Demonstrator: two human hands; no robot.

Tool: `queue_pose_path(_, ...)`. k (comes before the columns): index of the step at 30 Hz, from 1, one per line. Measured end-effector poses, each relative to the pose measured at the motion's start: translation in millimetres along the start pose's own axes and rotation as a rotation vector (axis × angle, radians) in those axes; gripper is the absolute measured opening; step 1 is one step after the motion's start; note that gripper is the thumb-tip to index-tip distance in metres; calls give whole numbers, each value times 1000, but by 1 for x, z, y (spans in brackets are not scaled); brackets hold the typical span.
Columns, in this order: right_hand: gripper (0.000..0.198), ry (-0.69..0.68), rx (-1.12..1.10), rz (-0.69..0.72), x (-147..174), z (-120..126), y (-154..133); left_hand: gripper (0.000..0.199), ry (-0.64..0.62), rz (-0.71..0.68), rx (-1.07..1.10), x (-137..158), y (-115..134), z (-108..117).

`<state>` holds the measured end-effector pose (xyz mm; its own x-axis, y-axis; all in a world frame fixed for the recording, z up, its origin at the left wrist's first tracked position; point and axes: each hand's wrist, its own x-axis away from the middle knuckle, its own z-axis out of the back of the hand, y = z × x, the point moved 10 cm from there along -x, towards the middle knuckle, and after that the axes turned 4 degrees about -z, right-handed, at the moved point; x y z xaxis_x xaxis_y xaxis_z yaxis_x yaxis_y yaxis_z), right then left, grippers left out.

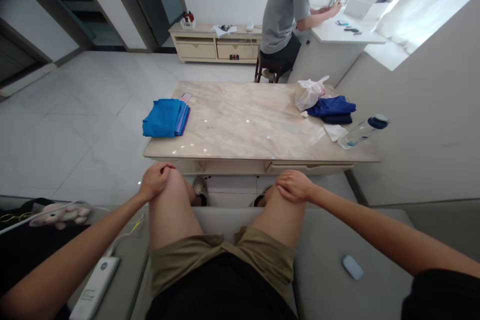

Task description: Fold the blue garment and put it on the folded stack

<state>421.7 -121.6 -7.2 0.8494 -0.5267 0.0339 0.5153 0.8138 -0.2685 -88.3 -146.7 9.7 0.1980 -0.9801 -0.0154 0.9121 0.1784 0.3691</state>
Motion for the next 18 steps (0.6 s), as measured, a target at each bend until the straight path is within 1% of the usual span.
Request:
queue_pose_path(3,35,118,-14,-128,1,3,18,42,27,33,13,-2,-11,0)
queue_pose_path(6,33,192,-14,-188,0,6,24,40,44,66,-5,-3,-9,-2)
queue_pose_path(9,34,228,-6,-194,6,10,25,38,45,55,21,-4,4,-8)
queue_pose_path(12,35,279,4,-212,18,12,23,38,54,9,45,-7,24,-13)
queue_pose_path(15,38,351,4,-267,32,15,23,39,55,-40,13,-12,42,-16)
queue_pose_path(18,43,369,-7,-346,42,14,32,39,38,-44,-60,-20,47,-19)
